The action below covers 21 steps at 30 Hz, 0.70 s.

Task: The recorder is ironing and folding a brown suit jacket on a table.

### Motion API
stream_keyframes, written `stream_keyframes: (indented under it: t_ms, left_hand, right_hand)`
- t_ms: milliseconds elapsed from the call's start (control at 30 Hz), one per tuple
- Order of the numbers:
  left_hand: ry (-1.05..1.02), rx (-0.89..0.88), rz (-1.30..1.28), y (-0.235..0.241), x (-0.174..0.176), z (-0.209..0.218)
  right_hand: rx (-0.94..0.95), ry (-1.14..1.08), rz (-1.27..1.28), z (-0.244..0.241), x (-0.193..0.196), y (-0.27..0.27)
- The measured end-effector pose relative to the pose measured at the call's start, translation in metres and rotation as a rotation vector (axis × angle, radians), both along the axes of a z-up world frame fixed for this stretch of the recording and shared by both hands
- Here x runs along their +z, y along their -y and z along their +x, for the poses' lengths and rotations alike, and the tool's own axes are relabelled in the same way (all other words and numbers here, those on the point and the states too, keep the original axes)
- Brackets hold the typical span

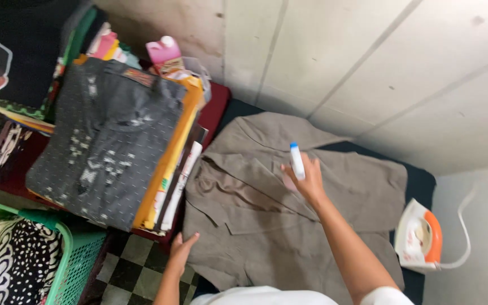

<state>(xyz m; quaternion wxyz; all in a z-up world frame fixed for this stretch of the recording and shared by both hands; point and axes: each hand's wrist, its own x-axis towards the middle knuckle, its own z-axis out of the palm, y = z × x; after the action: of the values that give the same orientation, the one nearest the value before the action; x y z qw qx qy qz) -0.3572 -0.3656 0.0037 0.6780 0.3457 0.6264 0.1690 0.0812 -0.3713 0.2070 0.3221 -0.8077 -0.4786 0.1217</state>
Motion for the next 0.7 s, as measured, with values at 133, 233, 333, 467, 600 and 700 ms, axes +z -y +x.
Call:
stream_keyframes:
  t_ms: [133,233,333,467,600,700]
  left_hand:
    - [-0.193,-0.048,-0.017,0.0,-0.02,-0.005]
    - [-0.057,-0.044,-0.027,0.006,-0.049,-0.011]
    - [-0.383,-0.215,-0.09,0.013,-0.092,-0.017]
    - [-0.219,-0.188,-0.16,0.02,-0.094,-0.019]
    - [-0.233,-0.247,0.056,0.03,-0.113,-0.028]
    - [-0.043,-0.164,0.209,0.036,-0.124,-0.037]
  right_hand:
    - [-0.001,0.11,-0.021,-0.012,-0.001,-0.104]
    - [-0.057,-0.064,0.009,-0.025,-0.004,-0.181]
    - [-0.014,-0.322,0.164,-0.03,-0.026,-0.243]
    - [0.133,-0.371,0.281,-0.027,-0.067,-0.305]
    - [0.189,-0.269,0.168,-0.024,-0.107,-0.33]
    - [0.187,-0.244,0.107,-0.016,-0.137,-0.333]
